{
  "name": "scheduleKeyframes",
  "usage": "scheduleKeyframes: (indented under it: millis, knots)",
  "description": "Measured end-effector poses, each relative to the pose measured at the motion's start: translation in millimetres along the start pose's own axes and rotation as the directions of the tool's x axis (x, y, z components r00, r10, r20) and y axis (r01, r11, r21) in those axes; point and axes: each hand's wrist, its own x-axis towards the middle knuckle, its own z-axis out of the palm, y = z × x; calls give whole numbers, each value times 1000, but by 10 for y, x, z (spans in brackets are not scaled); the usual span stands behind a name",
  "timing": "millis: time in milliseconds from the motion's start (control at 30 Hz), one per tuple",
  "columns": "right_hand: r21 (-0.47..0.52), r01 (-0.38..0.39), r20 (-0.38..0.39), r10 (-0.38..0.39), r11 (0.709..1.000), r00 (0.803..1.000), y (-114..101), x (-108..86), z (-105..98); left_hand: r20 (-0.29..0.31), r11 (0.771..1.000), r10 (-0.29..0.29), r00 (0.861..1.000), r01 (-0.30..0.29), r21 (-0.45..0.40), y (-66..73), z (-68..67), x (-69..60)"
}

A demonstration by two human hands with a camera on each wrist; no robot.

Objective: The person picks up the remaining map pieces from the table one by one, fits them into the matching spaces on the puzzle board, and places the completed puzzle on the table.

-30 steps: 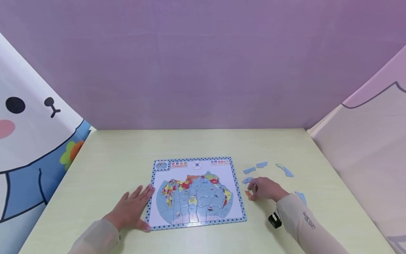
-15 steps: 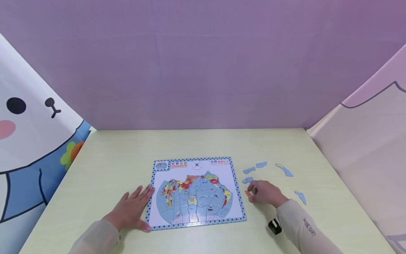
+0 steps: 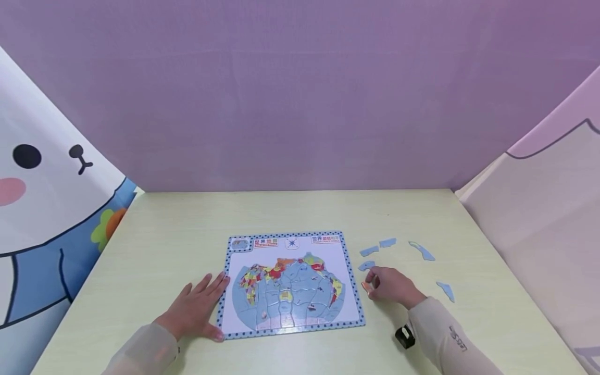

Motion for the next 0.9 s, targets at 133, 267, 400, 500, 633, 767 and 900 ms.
scheduleKeyframes:
  millis: [133, 267, 400, 500, 633, 767, 900]
  knots:
    - [19, 1, 3, -1, 1000, 1000, -15, -9, -2, -3, 1000, 0, 1000, 0, 7, -2, 3, -1]
    - [54, 8, 5, -9, 998, 1000, -6, -11, -1, -13, 1000, 10, 1000, -10, 16, -12, 13, 3]
    - [105, 29, -5, -28, 994, 1000, 25, -1, 6, -20, 1000, 11, 1000, -10, 29, -19, 19, 5]
    - [134, 53, -14, -51, 990, 999, 47, 5, 13, -21, 999, 4, 1000, -4, 34, -19, 20, 3]
    - [162, 65, -17, -63, 985, 998, 63, 7, 12, -15, 1000, -5, 1000, 6, 30, -17, 20, 6]
    - [182, 68, -18, -65, 981, 998, 63, 8, 2, -11, 999, -12, 1000, 13, 29, -22, 24, 13]
    - [194, 90, -21, -87, 977, 996, 73, 10, -7, -10, 1000, -8, 1000, 8, 23, -16, 16, 13]
